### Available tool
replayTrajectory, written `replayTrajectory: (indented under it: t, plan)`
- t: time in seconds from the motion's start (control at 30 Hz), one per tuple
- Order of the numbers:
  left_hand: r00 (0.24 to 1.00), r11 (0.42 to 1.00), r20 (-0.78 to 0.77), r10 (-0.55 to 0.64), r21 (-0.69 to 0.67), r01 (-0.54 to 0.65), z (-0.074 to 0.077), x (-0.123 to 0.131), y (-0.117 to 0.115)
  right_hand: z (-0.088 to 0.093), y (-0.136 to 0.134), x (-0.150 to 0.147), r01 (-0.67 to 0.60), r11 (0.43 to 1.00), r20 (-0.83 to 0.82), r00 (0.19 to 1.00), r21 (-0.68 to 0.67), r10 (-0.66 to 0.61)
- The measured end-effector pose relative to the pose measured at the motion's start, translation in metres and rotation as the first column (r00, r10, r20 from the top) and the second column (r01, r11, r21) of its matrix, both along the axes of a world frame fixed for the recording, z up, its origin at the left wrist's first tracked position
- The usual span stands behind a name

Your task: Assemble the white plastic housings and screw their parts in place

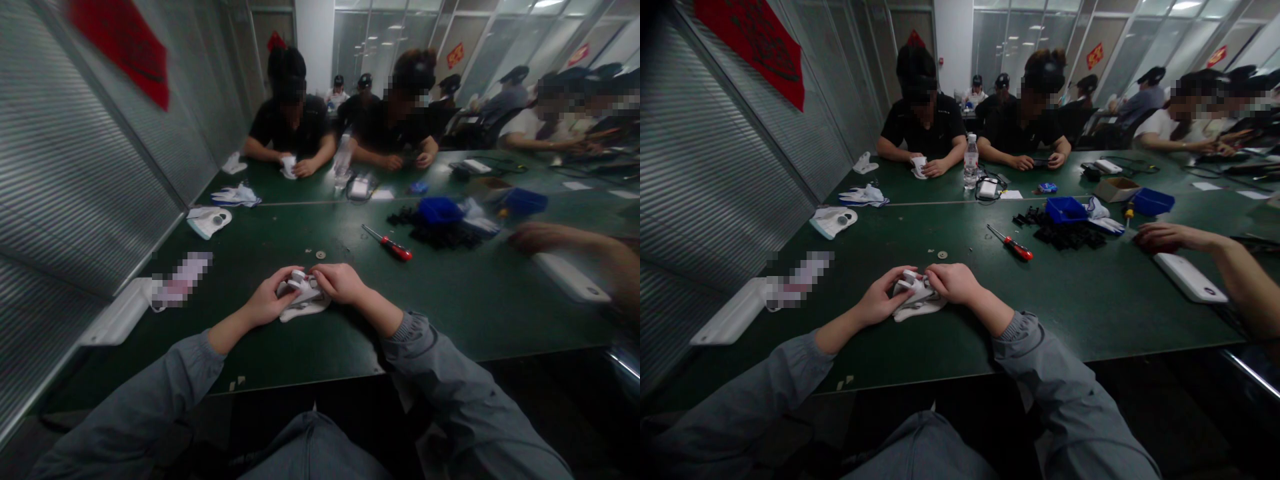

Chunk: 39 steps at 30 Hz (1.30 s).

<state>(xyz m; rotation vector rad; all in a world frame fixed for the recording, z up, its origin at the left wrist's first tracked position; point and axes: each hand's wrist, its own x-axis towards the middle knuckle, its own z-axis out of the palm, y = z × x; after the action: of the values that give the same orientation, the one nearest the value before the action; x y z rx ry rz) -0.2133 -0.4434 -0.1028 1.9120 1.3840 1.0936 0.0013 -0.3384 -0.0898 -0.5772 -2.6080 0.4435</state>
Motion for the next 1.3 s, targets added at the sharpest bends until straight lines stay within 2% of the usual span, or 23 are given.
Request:
replayTrajectory:
  t: [0.2,0.33,0.67,0.93,1.3]
  plan:
    - [0.995,0.994,-0.042,0.087,0.071,-0.084,-0.0033,0.0029,0.0009,0.0004,0.0003,-0.0009,0.010,1.000,0.010,1.000,0.001,-0.010]
    - [0.991,0.991,-0.019,0.129,0.034,-0.129,-0.0023,0.0049,0.0014,0.0009,0.0000,-0.0011,0.007,1.000,0.007,1.000,-0.003,-0.007]
    - [0.997,0.996,0.058,0.054,-0.080,-0.049,-0.0041,-0.0003,0.0039,0.0022,-0.0013,0.0001,0.003,1.000,0.008,1.000,-0.014,-0.003]
    - [0.996,0.997,-0.045,0.073,0.025,-0.072,0.0007,0.0014,0.0016,0.0015,0.0000,-0.0002,0.003,1.000,0.003,1.000,-0.008,-0.003]
    - [0.997,0.997,-0.037,0.068,0.022,-0.068,0.0010,0.0035,0.0014,0.0024,-0.0008,-0.0009,0.008,1.000,0.003,1.000,-0.005,-0.008]
